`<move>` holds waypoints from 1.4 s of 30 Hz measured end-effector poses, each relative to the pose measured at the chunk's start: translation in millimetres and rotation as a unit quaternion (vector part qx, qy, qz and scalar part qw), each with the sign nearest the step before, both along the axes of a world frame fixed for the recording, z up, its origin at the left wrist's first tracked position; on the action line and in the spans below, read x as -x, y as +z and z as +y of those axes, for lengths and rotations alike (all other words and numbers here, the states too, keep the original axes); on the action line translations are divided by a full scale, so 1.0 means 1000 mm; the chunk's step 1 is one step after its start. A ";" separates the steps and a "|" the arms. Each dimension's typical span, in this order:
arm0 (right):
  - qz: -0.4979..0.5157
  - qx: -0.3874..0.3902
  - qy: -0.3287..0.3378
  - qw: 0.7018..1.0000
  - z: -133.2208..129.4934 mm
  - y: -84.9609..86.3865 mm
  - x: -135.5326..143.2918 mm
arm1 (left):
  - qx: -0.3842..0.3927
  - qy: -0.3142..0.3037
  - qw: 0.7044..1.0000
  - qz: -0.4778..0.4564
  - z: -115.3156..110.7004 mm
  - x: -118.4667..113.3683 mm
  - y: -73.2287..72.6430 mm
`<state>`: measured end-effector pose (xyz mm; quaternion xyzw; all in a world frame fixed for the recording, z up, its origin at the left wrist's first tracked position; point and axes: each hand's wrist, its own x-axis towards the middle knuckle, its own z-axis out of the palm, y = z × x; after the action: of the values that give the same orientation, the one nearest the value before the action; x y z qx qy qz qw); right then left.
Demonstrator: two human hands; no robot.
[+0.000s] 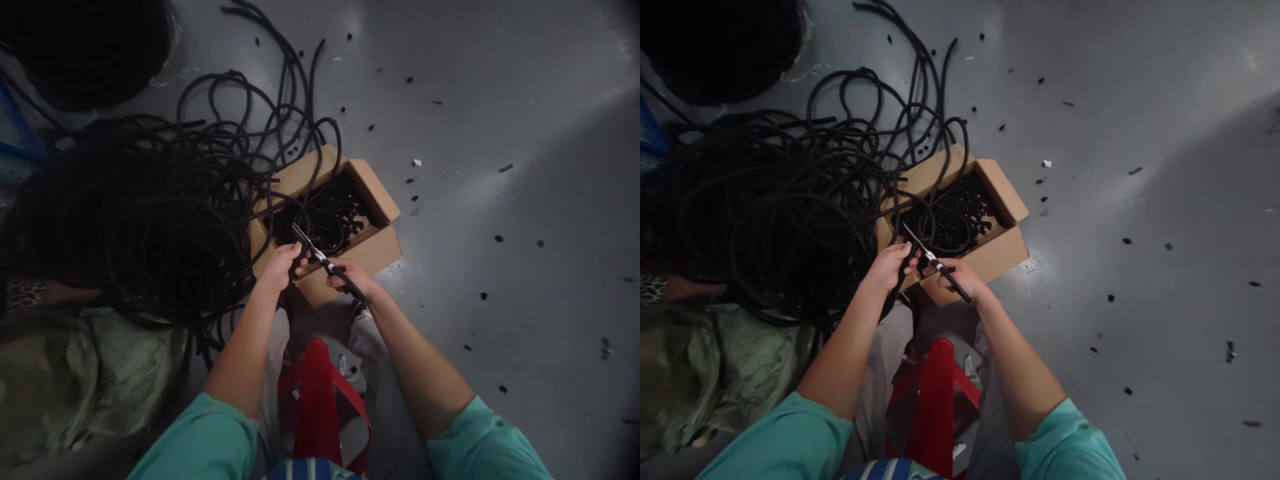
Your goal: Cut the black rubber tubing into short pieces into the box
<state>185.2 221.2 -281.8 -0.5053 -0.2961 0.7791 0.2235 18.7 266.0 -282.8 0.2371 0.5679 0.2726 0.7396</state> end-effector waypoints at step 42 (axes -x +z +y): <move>-0.004 -0.023 0.040 0.999 -0.003 -0.001 -0.008 | -0.076 -0.024 0.997 0.000 0.008 0.009 0.017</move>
<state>192.9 218.6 -282.3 -0.4911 -0.3354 0.7781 0.2024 9.9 273.7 -265.4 0.3065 0.5393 0.2971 0.7259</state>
